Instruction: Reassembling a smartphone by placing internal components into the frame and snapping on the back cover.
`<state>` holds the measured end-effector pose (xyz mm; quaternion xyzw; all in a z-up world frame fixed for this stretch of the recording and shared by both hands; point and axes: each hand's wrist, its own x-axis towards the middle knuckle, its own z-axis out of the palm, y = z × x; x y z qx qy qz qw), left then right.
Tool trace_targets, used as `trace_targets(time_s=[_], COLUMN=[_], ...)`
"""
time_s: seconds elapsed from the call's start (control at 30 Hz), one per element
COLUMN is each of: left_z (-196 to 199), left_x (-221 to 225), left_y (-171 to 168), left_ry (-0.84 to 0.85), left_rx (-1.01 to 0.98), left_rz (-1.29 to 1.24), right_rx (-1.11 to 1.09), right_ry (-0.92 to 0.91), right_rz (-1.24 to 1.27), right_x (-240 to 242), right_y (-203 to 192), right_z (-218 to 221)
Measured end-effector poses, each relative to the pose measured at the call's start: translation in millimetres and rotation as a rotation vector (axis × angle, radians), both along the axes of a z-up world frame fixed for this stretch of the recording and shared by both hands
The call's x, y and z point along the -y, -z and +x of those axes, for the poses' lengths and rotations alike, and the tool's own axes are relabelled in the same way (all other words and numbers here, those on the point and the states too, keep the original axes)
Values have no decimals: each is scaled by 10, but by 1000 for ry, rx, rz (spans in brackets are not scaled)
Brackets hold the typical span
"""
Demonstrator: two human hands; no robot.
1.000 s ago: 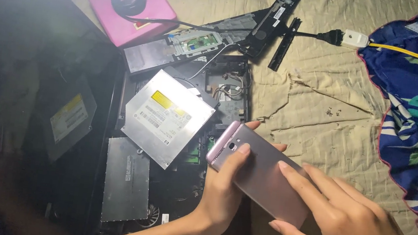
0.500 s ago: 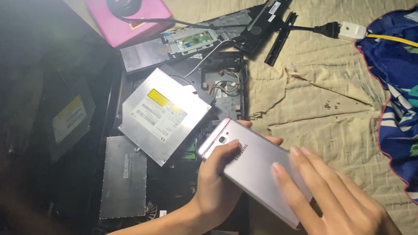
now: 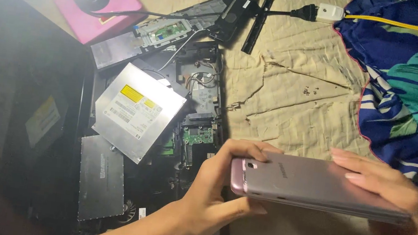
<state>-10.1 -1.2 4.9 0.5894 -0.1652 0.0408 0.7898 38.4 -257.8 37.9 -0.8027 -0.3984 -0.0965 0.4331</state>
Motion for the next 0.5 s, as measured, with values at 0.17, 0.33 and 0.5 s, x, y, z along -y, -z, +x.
trace_targets(time_s=[0.17, 0.33, 0.5], left_z=[16, -63, -129], left_x=[60, 50, 39], left_y=[-14, -10, 147], left_ry=[-125, -103, -51], left_rx=[278, 127, 108], left_rz=[336, 335, 330], right_rx=[2, -291, -421], right_ry=[219, 469, 569], right_rz=[45, 114, 157], right_x=[34, 117, 115], right_y=[67, 277, 368], right_z=[-39, -121, -132])
